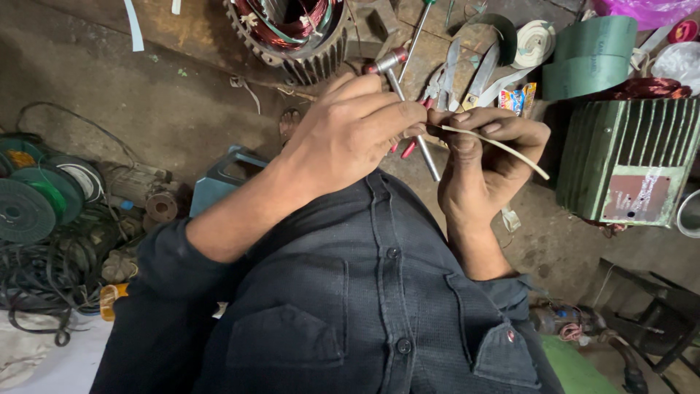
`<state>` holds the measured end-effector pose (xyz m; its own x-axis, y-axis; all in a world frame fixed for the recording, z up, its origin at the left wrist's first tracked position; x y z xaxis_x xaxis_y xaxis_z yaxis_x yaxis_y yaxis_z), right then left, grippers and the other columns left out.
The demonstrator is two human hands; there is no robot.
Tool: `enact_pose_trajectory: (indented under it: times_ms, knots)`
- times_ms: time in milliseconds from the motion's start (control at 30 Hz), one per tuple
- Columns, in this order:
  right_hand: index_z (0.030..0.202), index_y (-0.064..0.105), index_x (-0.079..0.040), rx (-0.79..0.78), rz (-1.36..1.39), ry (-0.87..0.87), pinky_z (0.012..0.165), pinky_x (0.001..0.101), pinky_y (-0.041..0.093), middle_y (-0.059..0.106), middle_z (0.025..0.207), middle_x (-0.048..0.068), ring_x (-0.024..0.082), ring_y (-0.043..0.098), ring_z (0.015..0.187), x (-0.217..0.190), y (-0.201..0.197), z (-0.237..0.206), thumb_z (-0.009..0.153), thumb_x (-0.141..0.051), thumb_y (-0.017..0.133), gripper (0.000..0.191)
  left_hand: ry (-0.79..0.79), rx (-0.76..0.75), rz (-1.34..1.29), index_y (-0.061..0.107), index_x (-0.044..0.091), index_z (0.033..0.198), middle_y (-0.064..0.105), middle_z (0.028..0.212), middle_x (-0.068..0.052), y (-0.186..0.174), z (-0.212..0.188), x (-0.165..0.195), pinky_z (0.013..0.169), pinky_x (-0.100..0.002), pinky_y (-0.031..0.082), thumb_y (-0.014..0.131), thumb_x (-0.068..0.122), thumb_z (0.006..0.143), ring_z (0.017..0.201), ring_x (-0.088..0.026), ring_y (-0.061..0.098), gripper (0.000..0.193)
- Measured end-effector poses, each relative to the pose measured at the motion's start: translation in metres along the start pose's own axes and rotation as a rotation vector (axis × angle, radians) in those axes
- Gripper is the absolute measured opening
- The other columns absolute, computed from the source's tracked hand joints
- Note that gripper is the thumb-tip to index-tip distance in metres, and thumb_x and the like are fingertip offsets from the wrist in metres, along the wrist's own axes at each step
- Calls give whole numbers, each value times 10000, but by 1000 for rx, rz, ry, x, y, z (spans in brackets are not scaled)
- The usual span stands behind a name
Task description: The person works on a disassembled electric motor stator on a workbench, fitting thin wooden wedge strips into the stator slots and arranging copper winding wires by hand. They take strips from a box, position them around the stator, and use pliers to handle the wire ends.
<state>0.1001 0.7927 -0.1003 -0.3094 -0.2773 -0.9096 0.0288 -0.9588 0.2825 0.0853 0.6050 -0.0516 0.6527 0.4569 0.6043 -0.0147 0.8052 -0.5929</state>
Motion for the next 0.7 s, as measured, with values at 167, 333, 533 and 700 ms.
enact_pose_trajectory:
  times_ms: [167, 333, 533, 700]
  knots:
    - [1159, 425, -62, -9, -179, -60, 997, 366, 605, 645, 1089, 156, 221, 696, 1037, -4, -1, -3, 1092, -5, 721, 309, 9, -12, -19, 694, 92, 1254, 708, 1052, 3, 1, 0, 3, 846, -361, 475, 780, 18, 822, 961, -225, 616, 447]
    - [1107, 445, -39, -85, -264, -84, 1041, 377, 562, 654, 1095, 169, 243, 692, 1102, -9, -1, -3, 1088, 25, 716, 279, 38, -17, -30, 674, 65, 1246, 697, 1052, -22, 6, 0, 6, 879, -372, 495, 776, 10, 831, 989, -234, 629, 431]
    - [1136, 452, -35, -76, -285, -27, 1039, 392, 563, 659, 1082, 166, 242, 694, 1083, -12, -8, 1, 1094, 35, 720, 280, 5, -29, -112, 663, 55, 1167, 683, 987, -40, 9, 4, 2, 854, -364, 524, 761, 52, 965, 922, -226, 665, 225]
    - [1151, 450, -38, 36, -235, -9, 980, 392, 613, 627, 1101, 152, 200, 641, 988, -27, -22, -8, 1114, 31, 702, 263, 46, 5, -166, 699, 73, 1122, 689, 885, -39, 3, 6, 8, 758, -362, 510, 770, 180, 1032, 800, -220, 629, 158]
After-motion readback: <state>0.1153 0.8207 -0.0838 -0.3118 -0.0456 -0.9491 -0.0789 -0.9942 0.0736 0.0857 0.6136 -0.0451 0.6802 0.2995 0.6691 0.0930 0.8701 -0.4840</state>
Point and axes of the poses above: each hand's wrist, its own z-axis towards the middle knuckle, its own y-axis out of the palm, x = y × z, the point moved 6 cm from there along z, towards the middle knuckle
